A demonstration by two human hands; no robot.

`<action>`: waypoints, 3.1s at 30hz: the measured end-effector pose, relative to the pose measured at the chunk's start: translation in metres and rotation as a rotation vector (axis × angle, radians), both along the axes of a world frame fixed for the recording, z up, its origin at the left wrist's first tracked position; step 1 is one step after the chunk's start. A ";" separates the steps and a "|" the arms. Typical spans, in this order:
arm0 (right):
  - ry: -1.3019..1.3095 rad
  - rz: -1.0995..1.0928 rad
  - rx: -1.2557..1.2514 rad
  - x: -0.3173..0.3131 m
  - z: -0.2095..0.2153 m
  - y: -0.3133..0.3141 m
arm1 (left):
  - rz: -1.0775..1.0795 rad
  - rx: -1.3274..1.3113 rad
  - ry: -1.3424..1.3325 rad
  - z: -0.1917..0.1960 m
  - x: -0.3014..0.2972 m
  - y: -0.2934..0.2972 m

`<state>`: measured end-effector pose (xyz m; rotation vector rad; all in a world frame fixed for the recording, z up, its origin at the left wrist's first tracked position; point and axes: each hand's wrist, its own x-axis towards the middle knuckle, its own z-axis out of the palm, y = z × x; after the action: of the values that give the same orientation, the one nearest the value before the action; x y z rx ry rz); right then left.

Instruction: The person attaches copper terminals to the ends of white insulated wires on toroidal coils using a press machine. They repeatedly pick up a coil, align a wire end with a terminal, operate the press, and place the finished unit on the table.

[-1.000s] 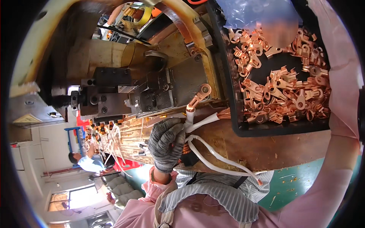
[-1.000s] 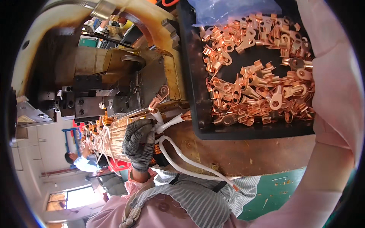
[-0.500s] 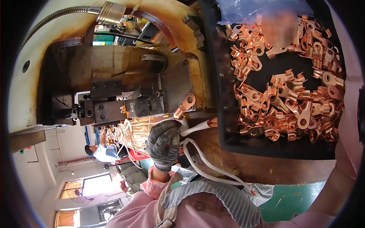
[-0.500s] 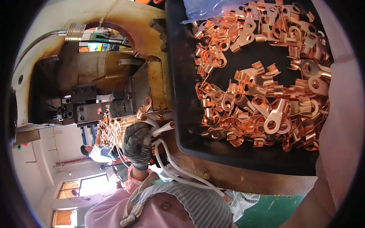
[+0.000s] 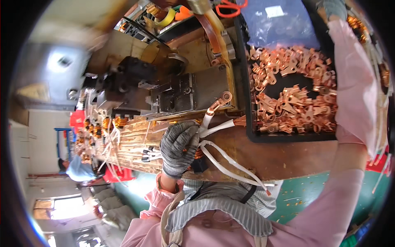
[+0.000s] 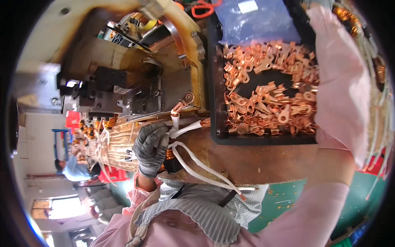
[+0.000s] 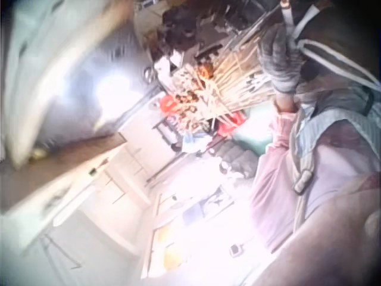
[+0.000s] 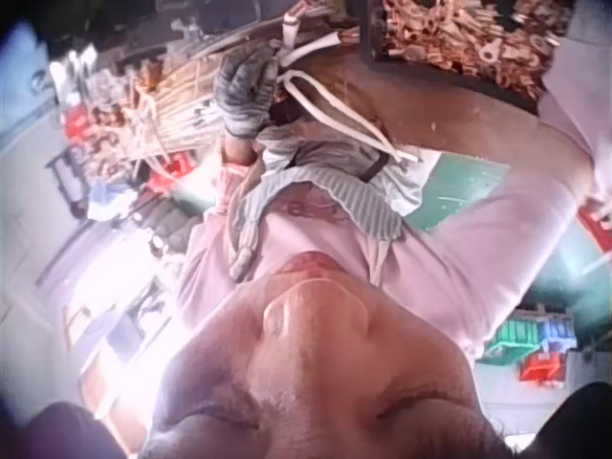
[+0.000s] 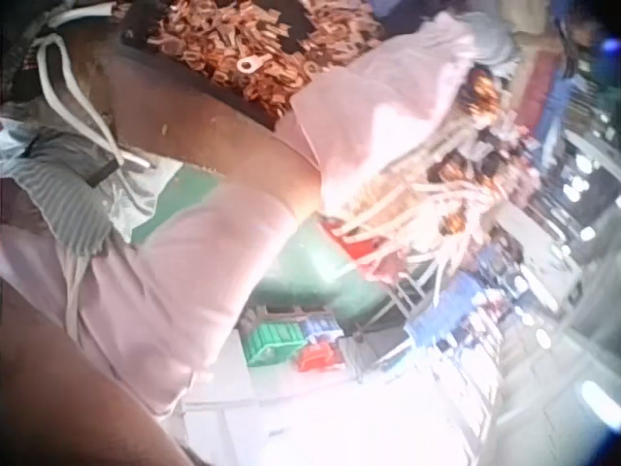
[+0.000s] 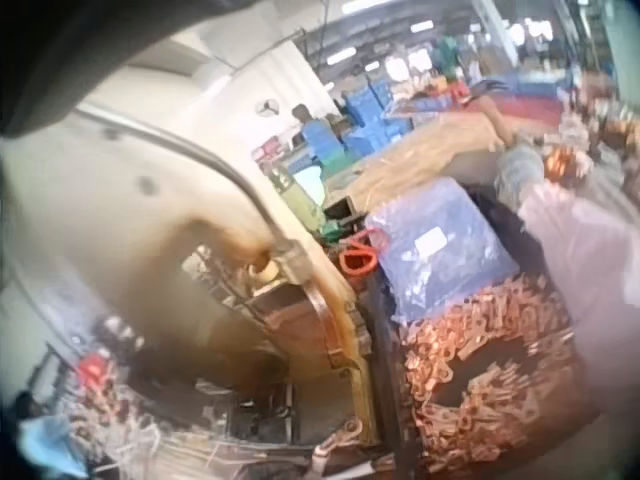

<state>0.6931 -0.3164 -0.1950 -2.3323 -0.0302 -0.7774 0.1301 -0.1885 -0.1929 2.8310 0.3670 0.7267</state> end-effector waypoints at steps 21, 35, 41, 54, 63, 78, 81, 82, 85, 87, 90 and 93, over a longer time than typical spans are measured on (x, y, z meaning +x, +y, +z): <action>0.450 0.607 0.231 -0.472 0.035 -0.183 | -0.174 -0.030 0.268 0.020 -0.094 0.040; 0.383 0.826 -0.189 -0.481 0.025 -0.104 | -0.314 0.038 0.497 0.019 -0.106 0.061; 0.293 0.823 -0.255 -0.470 0.029 -0.085 | -0.272 0.042 0.519 0.017 -0.106 0.055; 0.075 0.868 -0.480 -0.457 0.036 -0.078 | -0.202 0.133 0.584 0.017 -0.108 0.021; -0.039 0.882 -0.568 -0.449 0.031 -0.078 | -0.366 0.202 0.444 0.051 -0.094 0.045; -0.027 0.922 -0.633 -0.447 0.026 -0.084 | -0.164 -0.194 0.279 0.007 0.017 0.026; -0.237 0.975 -0.819 -0.443 0.027 -0.084 | -0.137 -0.263 0.388 0.006 0.025 0.033; -0.354 1.000 -0.916 -0.441 0.026 -0.085 | -0.150 -0.316 0.372 0.000 0.028 0.036; -0.011 0.902 -0.562 -0.449 0.027 -0.079 | -0.161 -0.563 0.430 -0.010 0.036 0.044; -0.129 0.941 -0.626 -0.445 0.026 -0.085 | -0.170 -0.566 0.470 -0.010 0.040 0.044; 0.090 0.901 -0.506 -0.452 0.038 -0.079 | -0.165 -0.455 0.335 -0.024 0.040 0.045; 0.269 0.802 -0.297 -0.475 0.071 -0.068 | -0.169 -0.445 0.335 -0.025 0.038 0.046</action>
<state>0.2177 -0.3840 -0.1237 -2.3679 -0.9494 -0.0552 0.1683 -0.1425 -0.2182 2.5062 0.2894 0.1116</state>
